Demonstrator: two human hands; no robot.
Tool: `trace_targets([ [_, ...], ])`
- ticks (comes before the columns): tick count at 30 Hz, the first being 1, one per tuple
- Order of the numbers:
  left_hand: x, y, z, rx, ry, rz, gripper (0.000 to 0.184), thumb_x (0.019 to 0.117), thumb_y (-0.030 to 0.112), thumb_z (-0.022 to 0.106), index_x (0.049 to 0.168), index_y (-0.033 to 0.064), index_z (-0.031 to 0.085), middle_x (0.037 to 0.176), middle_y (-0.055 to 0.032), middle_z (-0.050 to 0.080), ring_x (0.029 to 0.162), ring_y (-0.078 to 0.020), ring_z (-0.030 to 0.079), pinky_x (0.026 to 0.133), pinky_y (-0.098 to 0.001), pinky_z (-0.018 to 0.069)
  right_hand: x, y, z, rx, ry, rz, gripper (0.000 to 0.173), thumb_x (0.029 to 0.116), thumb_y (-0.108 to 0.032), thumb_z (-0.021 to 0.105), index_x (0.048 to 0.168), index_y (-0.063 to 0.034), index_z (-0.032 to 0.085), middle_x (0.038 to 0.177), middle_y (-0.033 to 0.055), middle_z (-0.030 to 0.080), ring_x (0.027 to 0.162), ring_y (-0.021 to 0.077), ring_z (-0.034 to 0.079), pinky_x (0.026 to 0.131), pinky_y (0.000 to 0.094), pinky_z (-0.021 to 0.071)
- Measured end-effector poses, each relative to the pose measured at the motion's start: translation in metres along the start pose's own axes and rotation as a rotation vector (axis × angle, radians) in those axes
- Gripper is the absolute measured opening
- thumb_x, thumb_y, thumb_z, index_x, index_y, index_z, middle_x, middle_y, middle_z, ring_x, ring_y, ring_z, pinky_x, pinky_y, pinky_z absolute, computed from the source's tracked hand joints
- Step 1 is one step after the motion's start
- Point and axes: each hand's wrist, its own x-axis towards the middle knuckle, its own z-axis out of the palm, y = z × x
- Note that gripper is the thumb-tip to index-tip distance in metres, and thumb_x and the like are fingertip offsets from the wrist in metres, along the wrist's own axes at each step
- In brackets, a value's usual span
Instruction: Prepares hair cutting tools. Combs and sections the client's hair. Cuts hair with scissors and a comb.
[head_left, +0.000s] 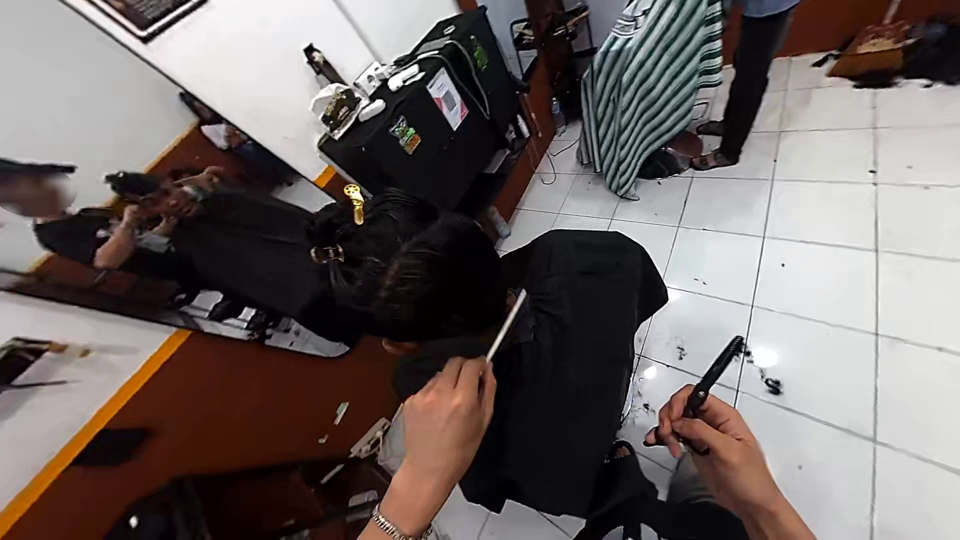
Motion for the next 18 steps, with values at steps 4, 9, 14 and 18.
trace_targets([
  [4,0.011,0.037,-0.035,-0.056,0.196,-0.128,0.023,0.0978,0.019,0.062,0.092,0.0004,0.073,0.077,-0.0124,0.070,0.063,-0.0168,0.065,0.055,-0.0272,0.0518,0.055,-0.014,-0.025,0.092,-0.144,0.097,0.015,0.1019,-0.016,0.055,0.100,-0.0168,0.070,0.075,-0.0010,0.071,0.065,0.0105,0.069,0.071,0.0326,0.0631],
  [9,0.057,0.044,-0.052,0.190,0.321,-0.276,0.022,0.0974,0.016,0.064,0.093,-0.0036,0.074,0.078,-0.0156,0.070,0.068,-0.0172,0.066,0.061,-0.0253,0.0523,0.111,-0.032,-0.053,0.073,-0.315,0.174,0.018,0.1023,-0.016,0.052,0.100,-0.0178,0.070,0.074,-0.0029,0.070,0.064,0.0088,0.069,0.069,0.0295,0.0631],
  [14,0.065,0.057,-0.009,0.271,0.188,-0.417,0.021,0.0951,0.016,0.063,0.091,-0.0018,0.075,0.079,-0.0146,0.071,0.065,-0.0224,0.068,0.057,-0.0336,0.0553,0.147,-0.044,-0.073,0.092,-0.405,0.213,0.020,0.1016,-0.012,0.050,0.099,-0.0172,0.069,0.073,-0.0031,0.070,0.062,0.0080,0.068,0.066,0.0267,0.0620],
  [18,0.063,0.072,0.022,0.214,-0.026,-0.490,0.021,0.0957,0.015,0.062,0.096,-0.0016,0.075,0.086,-0.0160,0.073,0.069,-0.0289,0.072,0.058,-0.0449,0.0584,0.161,-0.048,-0.083,0.096,-0.410,0.264,0.022,0.0999,-0.009,0.048,0.098,-0.0168,0.068,0.072,-0.0039,0.069,0.061,0.0078,0.067,0.066,0.0267,0.0620],
])
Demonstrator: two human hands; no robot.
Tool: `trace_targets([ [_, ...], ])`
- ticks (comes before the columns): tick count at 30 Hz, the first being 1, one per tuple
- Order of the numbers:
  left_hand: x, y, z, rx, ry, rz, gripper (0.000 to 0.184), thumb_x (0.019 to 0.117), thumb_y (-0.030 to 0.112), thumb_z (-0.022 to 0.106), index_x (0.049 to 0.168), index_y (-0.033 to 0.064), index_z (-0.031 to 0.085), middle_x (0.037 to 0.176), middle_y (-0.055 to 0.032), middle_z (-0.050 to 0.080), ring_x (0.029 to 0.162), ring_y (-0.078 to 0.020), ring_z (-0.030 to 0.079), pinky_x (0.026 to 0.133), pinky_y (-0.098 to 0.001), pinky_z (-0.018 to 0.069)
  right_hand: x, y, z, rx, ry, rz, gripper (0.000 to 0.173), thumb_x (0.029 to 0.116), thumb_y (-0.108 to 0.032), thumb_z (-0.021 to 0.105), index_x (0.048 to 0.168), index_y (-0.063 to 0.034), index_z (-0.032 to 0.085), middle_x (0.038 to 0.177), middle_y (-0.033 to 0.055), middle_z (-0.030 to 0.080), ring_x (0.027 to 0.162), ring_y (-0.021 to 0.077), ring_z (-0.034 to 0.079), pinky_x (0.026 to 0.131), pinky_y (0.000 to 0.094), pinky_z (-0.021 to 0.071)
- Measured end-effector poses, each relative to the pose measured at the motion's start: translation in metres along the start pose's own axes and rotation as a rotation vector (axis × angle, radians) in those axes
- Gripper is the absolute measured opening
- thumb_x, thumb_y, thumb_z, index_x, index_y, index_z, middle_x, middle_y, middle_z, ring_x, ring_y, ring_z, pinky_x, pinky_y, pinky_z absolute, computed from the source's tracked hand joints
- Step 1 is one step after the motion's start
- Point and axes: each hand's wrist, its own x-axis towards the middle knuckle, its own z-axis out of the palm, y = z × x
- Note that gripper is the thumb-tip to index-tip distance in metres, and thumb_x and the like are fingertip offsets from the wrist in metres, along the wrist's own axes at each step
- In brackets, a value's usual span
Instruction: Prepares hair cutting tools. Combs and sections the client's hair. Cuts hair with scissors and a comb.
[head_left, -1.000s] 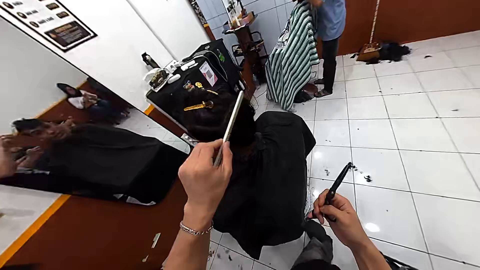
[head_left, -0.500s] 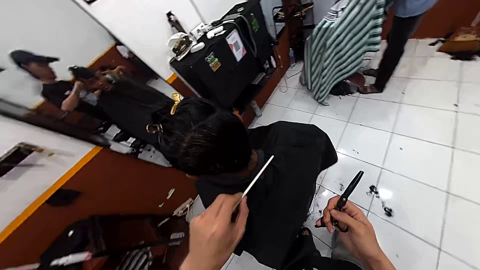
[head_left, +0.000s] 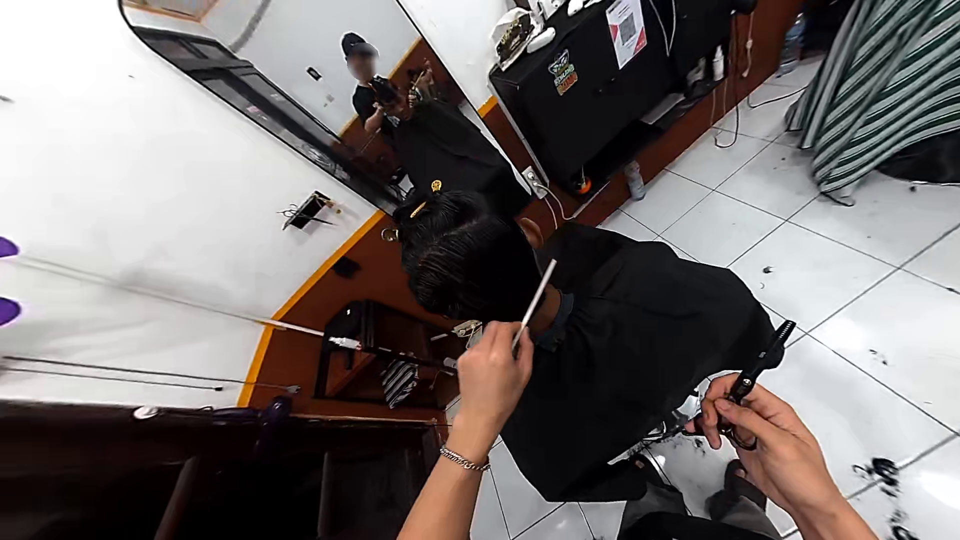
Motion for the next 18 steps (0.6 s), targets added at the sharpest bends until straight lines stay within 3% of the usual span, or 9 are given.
trace_targets([
  [2,-0.009,0.009,0.001,-0.041,-0.017,0.023,0.021,0.0951,0.018,0.062,0.095,0.0012,0.075,0.084,-0.0128,0.073,0.066,-0.0244,0.071,0.056,-0.0409,0.0574,0.003,-0.001,-0.005,0.016,0.010,0.017,0.022,0.0992,-0.008,0.048,0.098,-0.0162,0.068,0.072,-0.0039,0.069,0.061,0.0081,0.067,0.066,0.0273,0.0621],
  [4,-0.009,0.016,-0.019,-0.089,0.109,0.023,0.021,0.0956,0.018,0.063,0.094,0.0005,0.075,0.081,-0.0108,0.071,0.064,-0.0157,0.066,0.057,-0.0300,0.0554,0.007,-0.004,-0.010,0.028,0.006,0.018,0.021,0.0991,-0.008,0.049,0.097,-0.0157,0.069,0.071,-0.0034,0.068,0.061,0.0081,0.067,0.066,0.0272,0.0621],
  [7,0.009,0.006,-0.059,-0.057,0.299,-0.020,0.021,0.0968,0.014,0.064,0.096,-0.0059,0.072,0.080,-0.0147,0.070,0.066,-0.0097,0.064,0.063,-0.0200,0.0540,0.012,-0.007,-0.017,0.012,-0.008,0.025,0.022,0.0996,-0.009,0.048,0.098,-0.0162,0.069,0.072,-0.0044,0.068,0.062,0.0070,0.067,0.066,0.0259,0.0617],
  [9,0.019,-0.010,-0.062,0.013,0.311,-0.027,0.022,0.0972,0.014,0.063,0.097,-0.0068,0.072,0.077,-0.0161,0.069,0.065,-0.0124,0.063,0.062,-0.0226,0.0515,0.014,-0.008,-0.018,0.005,-0.010,0.047,0.024,0.0985,-0.008,0.046,0.095,-0.0165,0.068,0.071,-0.0049,0.067,0.062,0.0068,0.067,0.067,0.0261,0.0618],
  [14,-0.002,-0.017,-0.023,0.019,0.085,-0.032,0.024,0.1000,0.017,0.061,0.100,-0.0031,0.074,0.084,-0.0152,0.072,0.069,-0.0202,0.069,0.064,-0.0331,0.0585,0.018,-0.006,-0.019,0.001,-0.002,0.073,0.025,0.0982,-0.008,0.044,0.093,-0.0150,0.067,0.071,-0.0040,0.067,0.062,0.0076,0.066,0.068,0.0258,0.0613],
  [18,-0.022,-0.006,-0.009,-0.018,-0.129,-0.022,0.025,0.0988,0.021,0.060,0.098,0.0010,0.075,0.086,-0.0126,0.073,0.070,-0.0236,0.071,0.060,-0.0418,0.0581,0.021,-0.004,-0.025,-0.005,0.014,0.085,0.025,0.0971,-0.007,0.044,0.093,-0.0146,0.068,0.071,-0.0038,0.067,0.062,0.0076,0.066,0.066,0.0250,0.0609],
])
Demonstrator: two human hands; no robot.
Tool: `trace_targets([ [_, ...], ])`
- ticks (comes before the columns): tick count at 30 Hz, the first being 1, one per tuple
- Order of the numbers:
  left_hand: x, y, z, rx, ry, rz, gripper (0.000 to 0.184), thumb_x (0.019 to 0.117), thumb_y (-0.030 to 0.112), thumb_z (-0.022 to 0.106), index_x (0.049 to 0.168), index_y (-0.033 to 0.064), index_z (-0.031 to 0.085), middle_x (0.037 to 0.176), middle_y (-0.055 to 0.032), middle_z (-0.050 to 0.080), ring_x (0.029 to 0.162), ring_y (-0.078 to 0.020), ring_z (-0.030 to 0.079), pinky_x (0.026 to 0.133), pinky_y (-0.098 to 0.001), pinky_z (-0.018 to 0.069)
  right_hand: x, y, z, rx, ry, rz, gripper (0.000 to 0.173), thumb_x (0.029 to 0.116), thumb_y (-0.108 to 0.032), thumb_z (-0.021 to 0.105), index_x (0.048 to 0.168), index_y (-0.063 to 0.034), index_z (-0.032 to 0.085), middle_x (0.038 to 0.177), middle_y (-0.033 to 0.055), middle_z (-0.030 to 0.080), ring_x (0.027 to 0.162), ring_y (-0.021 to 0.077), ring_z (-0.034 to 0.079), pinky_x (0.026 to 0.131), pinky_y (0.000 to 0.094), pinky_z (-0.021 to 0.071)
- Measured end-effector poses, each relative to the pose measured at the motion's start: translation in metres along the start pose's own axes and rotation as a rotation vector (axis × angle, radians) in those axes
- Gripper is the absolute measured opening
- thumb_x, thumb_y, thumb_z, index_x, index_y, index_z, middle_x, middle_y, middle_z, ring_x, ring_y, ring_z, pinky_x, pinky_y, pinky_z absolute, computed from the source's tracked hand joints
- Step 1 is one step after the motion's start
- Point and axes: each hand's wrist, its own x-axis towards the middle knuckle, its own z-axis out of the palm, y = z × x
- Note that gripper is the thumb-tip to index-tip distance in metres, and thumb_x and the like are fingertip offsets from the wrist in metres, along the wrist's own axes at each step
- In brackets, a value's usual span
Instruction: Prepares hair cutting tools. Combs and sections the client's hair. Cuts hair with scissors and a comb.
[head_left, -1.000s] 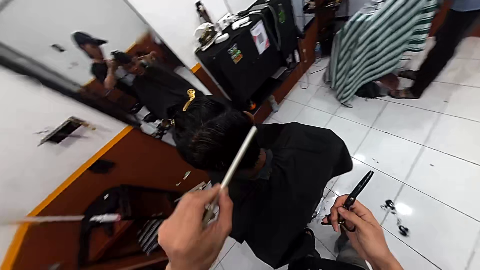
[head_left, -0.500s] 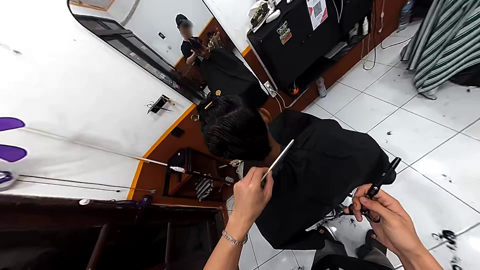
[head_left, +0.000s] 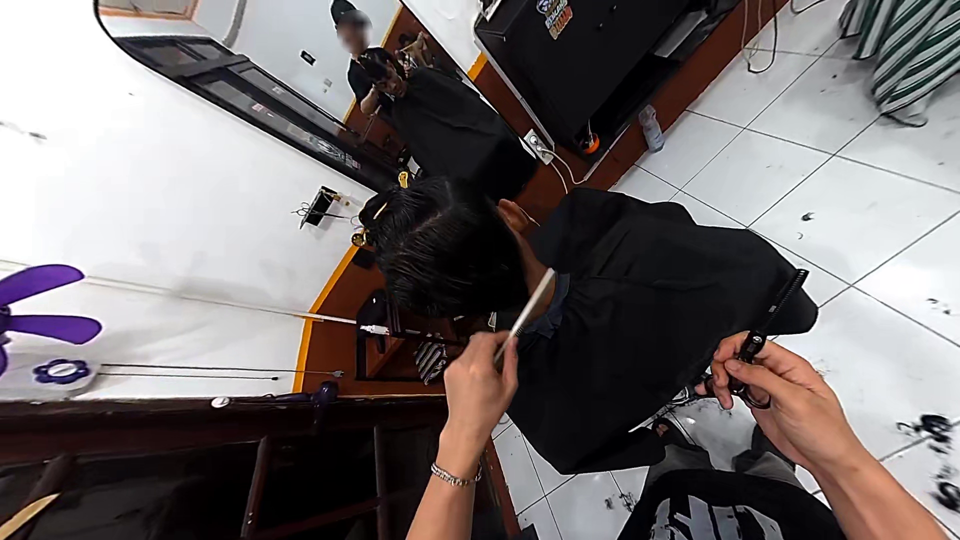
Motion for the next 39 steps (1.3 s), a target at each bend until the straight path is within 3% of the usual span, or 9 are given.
trace_targets([
  [7,0.047,0.035,-0.064,-0.011,0.370,-0.104,0.025,0.0987,0.016,0.063,0.096,-0.0073,0.069,0.076,-0.0122,0.067,0.060,-0.0044,0.061,0.057,-0.0182,0.0527,0.026,-0.019,-0.001,0.094,0.086,0.058,0.041,0.0753,0.006,0.045,0.108,-0.0159,0.055,0.086,-0.0039,0.065,0.082,0.0119,0.069,0.088,0.0378,0.0613],
  [16,0.038,0.032,-0.024,0.130,0.138,-0.103,0.023,0.0986,0.019,0.061,0.097,-0.0008,0.074,0.083,-0.0141,0.071,0.065,-0.0226,0.068,0.057,-0.0370,0.0563,0.050,-0.033,0.009,0.038,-0.059,-0.003,0.058,0.0683,0.009,0.052,0.119,-0.0188,0.053,0.097,-0.0024,0.063,0.094,0.0133,0.068,0.093,0.0365,0.0595],
  [19,0.020,0.031,0.000,-0.090,-0.092,-0.202,0.026,0.1011,0.019,0.056,0.107,-0.0037,0.067,0.078,-0.0127,0.070,0.062,-0.0252,0.068,0.056,-0.0449,0.0564,0.051,-0.032,0.015,0.010,-0.118,-0.050,0.057,0.0758,0.008,0.056,0.125,-0.0192,0.052,0.101,-0.0008,0.064,0.098,0.0147,0.069,0.093,0.0359,0.0594],
  [23,0.012,0.029,0.027,-0.757,-0.402,-0.392,0.036,0.1080,0.029,0.038,0.113,0.0046,0.065,0.068,0.0058,0.051,0.057,-0.0042,0.049,0.056,-0.0238,0.0455,0.062,-0.047,0.017,0.055,-0.116,-0.145,0.033,0.0909,-0.009,0.075,0.121,-0.0166,0.064,0.106,0.0049,0.070,0.099,0.0194,0.072,0.093,0.0404,0.0615],
  [27,0.016,0.043,0.025,-1.103,-0.301,-0.402,0.039,0.1109,0.023,0.033,0.101,0.0063,0.067,0.062,0.0132,0.043,0.049,0.0051,0.037,0.046,-0.0125,0.0325,0.088,-0.068,0.018,0.000,-0.081,-0.196,0.030,0.0912,-0.015,0.076,0.119,-0.0175,0.064,0.105,0.0030,0.071,0.096,0.0170,0.073,0.089,0.0385,0.0632],
  [30,0.027,0.051,-0.020,-0.840,0.038,-0.358,0.024,0.1101,0.021,0.044,0.114,0.0053,0.061,0.072,0.0105,0.060,0.056,0.0053,0.051,0.050,-0.0125,0.0450,0.116,-0.075,0.010,-0.073,-0.169,-0.187,0.035,0.0876,-0.012,0.078,0.120,-0.0145,0.066,0.104,0.0034,0.072,0.093,0.0160,0.074,0.085,0.0362,0.0643],
  [33,0.051,0.044,-0.073,-0.301,0.280,-0.304,0.025,0.1086,0.021,0.049,0.107,-0.0010,0.062,0.083,0.0023,0.069,0.062,0.0038,0.060,0.053,-0.0137,0.0520,0.138,-0.080,0.009,-0.142,-0.247,-0.115,0.036,0.0860,-0.010,0.078,0.119,-0.0127,0.065,0.102,0.0028,0.072,0.091,0.0148,0.074,0.082,0.0334,0.0647],
  [36,0.077,0.036,-0.088,0.132,0.281,-0.245,0.028,0.1042,0.018,0.055,0.103,-0.0051,0.071,0.090,-0.0166,0.068,0.075,-0.0144,0.063,0.068,-0.0278,0.0525,0.159,-0.084,0.011,-0.275,-0.353,-0.122,0.039,0.0859,-0.006,0.073,0.124,-0.0109,0.064,0.103,0.0002,0.072,0.092,0.0121,0.073,0.082,0.0281,0.0633],
  [39,0.083,0.038,-0.075,0.261,0.196,-0.260,0.027,0.1034,0.018,0.056,0.105,-0.0021,0.074,0.094,-0.0191,0.069,0.079,-0.0253,0.066,0.069,-0.0387,0.0545,0.186,-0.089,0.016,-0.333,-0.466,-0.175,0.042,0.0883,-0.007,0.070,0.129,-0.0089,0.061,0.105,-0.0026,0.071,0.093,0.0089,0.071,0.083,0.0252,0.0617],
])
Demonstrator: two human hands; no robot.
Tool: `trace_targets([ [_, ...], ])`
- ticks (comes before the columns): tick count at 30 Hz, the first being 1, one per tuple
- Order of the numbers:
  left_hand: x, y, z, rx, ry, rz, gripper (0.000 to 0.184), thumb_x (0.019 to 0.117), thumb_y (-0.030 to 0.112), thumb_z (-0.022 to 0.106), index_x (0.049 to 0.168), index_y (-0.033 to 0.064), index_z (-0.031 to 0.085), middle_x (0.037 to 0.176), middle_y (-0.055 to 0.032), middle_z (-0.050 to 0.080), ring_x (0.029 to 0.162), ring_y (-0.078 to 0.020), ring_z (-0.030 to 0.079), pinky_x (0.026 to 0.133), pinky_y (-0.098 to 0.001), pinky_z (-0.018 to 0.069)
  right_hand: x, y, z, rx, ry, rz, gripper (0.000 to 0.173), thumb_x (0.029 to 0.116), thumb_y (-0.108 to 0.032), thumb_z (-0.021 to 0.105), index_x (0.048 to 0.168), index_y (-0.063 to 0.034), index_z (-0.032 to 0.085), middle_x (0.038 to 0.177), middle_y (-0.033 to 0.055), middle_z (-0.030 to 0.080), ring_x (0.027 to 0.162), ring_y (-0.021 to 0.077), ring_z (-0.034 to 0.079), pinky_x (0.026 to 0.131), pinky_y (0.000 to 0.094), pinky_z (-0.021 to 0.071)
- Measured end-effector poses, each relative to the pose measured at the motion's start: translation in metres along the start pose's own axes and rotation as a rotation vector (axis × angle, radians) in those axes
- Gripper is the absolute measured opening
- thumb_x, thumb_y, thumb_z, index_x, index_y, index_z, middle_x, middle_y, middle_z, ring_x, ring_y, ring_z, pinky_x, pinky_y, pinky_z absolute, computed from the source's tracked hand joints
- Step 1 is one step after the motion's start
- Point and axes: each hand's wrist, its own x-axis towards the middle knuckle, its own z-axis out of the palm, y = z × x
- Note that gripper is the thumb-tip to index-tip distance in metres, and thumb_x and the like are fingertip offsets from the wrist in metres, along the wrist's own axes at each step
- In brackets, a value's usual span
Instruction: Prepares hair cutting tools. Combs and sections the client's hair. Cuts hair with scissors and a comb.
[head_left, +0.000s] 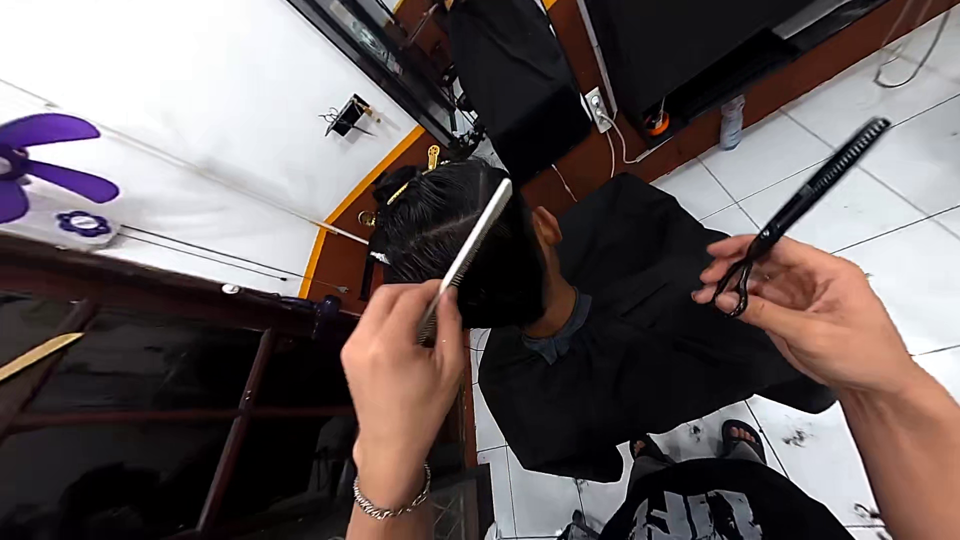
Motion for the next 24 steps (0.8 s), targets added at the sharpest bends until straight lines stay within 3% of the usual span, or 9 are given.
trace_targets([
  [4,-0.018,0.008,0.017,0.016,-0.027,-0.013,0.028,0.1030,0.019,0.055,0.102,-0.0002,0.075,0.091,-0.0166,0.071,0.074,-0.0225,0.067,0.064,-0.0344,0.0538,0.026,-0.009,-0.013,0.053,0.037,-0.067,0.037,0.0945,-0.014,0.055,0.132,-0.0127,0.054,0.102,-0.0068,0.070,0.084,0.0043,0.068,0.076,0.0217,0.0585],
  [7,-0.029,0.010,0.028,-0.027,-0.063,-0.023,0.028,0.1028,0.020,0.055,0.099,0.0015,0.076,0.090,-0.0149,0.071,0.068,-0.0194,0.065,0.058,-0.0319,0.0519,0.046,-0.015,-0.033,0.086,0.016,-0.171,0.031,0.0981,-0.019,0.048,0.127,-0.0164,0.059,0.102,-0.0072,0.070,0.082,0.0022,0.064,0.070,0.0173,0.0541],
  [11,-0.034,0.011,0.025,-0.065,-0.058,-0.016,0.028,0.1027,0.020,0.055,0.097,0.0022,0.076,0.091,-0.0129,0.071,0.070,-0.0135,0.064,0.060,-0.0248,0.0505,0.091,-0.013,-0.055,-0.135,-0.234,-0.320,0.036,0.0941,-0.014,0.038,0.103,-0.0148,0.073,0.092,-0.0087,0.074,0.074,-0.0036,0.063,0.062,0.0144,0.0486],
  [13,-0.034,0.014,0.013,-0.147,-0.073,-0.002,0.028,0.1025,0.020,0.055,0.096,0.0009,0.076,0.090,-0.0121,0.071,0.073,-0.0087,0.063,0.064,-0.0193,0.0501,0.109,-0.016,-0.046,-0.203,-0.302,-0.348,0.034,0.0883,-0.009,0.036,0.089,-0.0158,0.070,0.082,-0.0128,0.071,0.068,-0.0064,0.060,0.059,0.0131,0.0466],
  [15,-0.036,0.017,-0.008,-0.328,-0.132,0.015,0.027,0.1028,0.020,0.056,0.097,0.0008,0.074,0.091,-0.0086,0.069,0.077,-0.0028,0.061,0.068,-0.0148,0.0502,0.119,-0.019,-0.037,-0.153,-0.343,-0.362,0.033,0.0855,-0.007,0.036,0.086,-0.0162,0.068,0.077,-0.0137,0.069,0.066,-0.0060,0.061,0.059,0.0123,0.0489],
  [17,-0.035,0.017,-0.033,-0.506,-0.148,0.009,0.021,0.1047,0.023,0.057,0.101,0.0079,0.071,0.093,0.0001,0.067,0.077,0.0020,0.062,0.067,-0.0127,0.0526,0.116,-0.024,-0.037,-0.033,-0.279,-0.376,0.033,0.0886,-0.008,0.037,0.088,-0.0151,0.070,0.076,-0.0115,0.070,0.064,-0.0046,0.061,0.056,0.0123,0.0481],
  [20,-0.026,0.015,-0.051,-0.520,0.035,-0.081,0.015,0.1068,0.024,0.056,0.106,0.0148,0.067,0.088,0.0098,0.069,0.067,0.0024,0.065,0.056,-0.0147,0.0561,0.105,-0.023,-0.044,0.184,-0.128,-0.297,0.029,0.0915,-0.007,0.043,0.100,-0.0125,0.070,0.081,-0.0044,0.069,0.069,0.0022,0.062,0.062,0.0166,0.0520],
  [22,-0.015,0.012,-0.039,-0.358,0.118,-0.120,0.021,0.1051,0.017,0.057,0.104,-0.0015,0.067,0.083,-0.0007,0.072,0.063,-0.0009,0.067,0.054,-0.0172,0.0572,0.098,-0.013,-0.050,0.252,-0.153,-0.266,0.028,0.0933,-0.005,0.051,0.116,-0.0105,0.068,0.094,-0.0010,0.072,0.077,0.0059,0.066,0.069,0.0198,0.0569],
  [24,-0.008,0.009,-0.015,-0.165,0.069,-0.139,0.029,0.1049,0.018,0.056,0.103,-0.0077,0.069,0.080,-0.0103,0.071,0.063,-0.0053,0.067,0.057,-0.0218,0.0566,0.092,-0.006,-0.052,0.238,-0.188,-0.251,0.032,0.0944,-0.008,0.056,0.125,-0.0105,0.064,0.102,-0.0011,0.072,0.083,0.0068,0.068,0.073,0.0206,0.0584],
])
